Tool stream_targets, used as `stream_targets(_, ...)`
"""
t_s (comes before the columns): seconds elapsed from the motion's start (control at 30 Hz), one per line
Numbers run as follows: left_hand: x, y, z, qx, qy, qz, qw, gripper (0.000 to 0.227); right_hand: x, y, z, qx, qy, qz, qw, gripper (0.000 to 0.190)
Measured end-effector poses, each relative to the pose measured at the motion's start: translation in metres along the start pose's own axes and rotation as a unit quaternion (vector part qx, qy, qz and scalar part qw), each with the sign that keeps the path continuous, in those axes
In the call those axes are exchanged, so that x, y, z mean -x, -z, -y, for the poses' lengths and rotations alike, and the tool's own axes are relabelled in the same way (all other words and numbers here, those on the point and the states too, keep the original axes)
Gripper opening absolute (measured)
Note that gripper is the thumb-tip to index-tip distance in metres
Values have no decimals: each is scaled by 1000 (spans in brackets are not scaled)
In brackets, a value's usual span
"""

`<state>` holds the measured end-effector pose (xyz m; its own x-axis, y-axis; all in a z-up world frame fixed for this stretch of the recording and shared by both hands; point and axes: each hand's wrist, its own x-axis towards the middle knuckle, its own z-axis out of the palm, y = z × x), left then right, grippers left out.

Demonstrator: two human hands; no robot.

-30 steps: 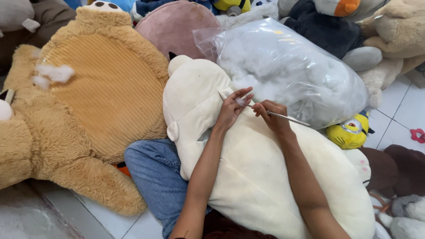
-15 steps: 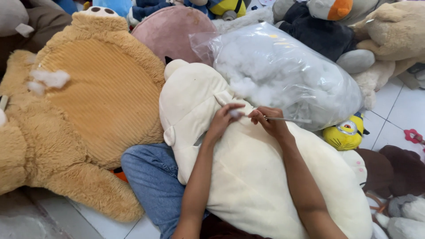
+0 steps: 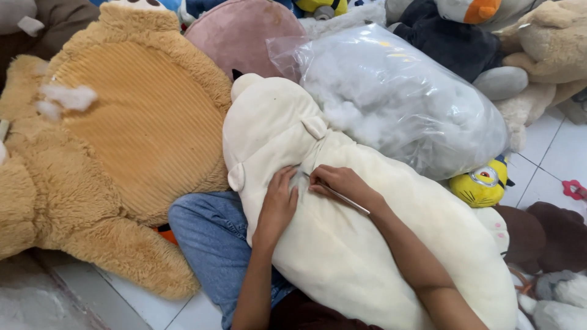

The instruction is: The person sits on the floor and uses a metal rod to push white stuffing into a large white stuffed animal. The person repeatedly inserts the rod into an opening and pushes the stuffing inside.

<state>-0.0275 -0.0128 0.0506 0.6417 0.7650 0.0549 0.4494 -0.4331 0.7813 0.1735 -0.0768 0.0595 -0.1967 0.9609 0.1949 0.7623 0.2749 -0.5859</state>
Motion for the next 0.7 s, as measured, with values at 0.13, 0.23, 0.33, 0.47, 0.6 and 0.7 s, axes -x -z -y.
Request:
stream_targets(0.13, -7, -28, 10, -40, -51, 8, 998, 38, 0, 1, -7, -32, -21, 1, 999, 22)
stream_targets(0.23, -21, -51, 31, -123, -58, 11, 991, 49, 1, 7, -9, -101, -16, -19, 995, 24)
stream_targets(0.33, -34, -62, 47, -103, -21, 25, 994, 55, 12, 3, -31, -103, -25, -93, 990, 20)
stream_targets(0.47, -63, -78, 89, -88, 72, 128, 985, 50, 18, -1, -36, -109, -26, -165, 980, 17)
stream_targets(0.6, -85, -72, 86, -134, 50, 290, 946, 61, 5, 4, 1, 3, -19, -126, 992, 14)
stream_targets(0.7, -78, -64, 71, -147, 158, 321, 922, 84, -2, 8, 11, -46, -104, -41, 993, 16)
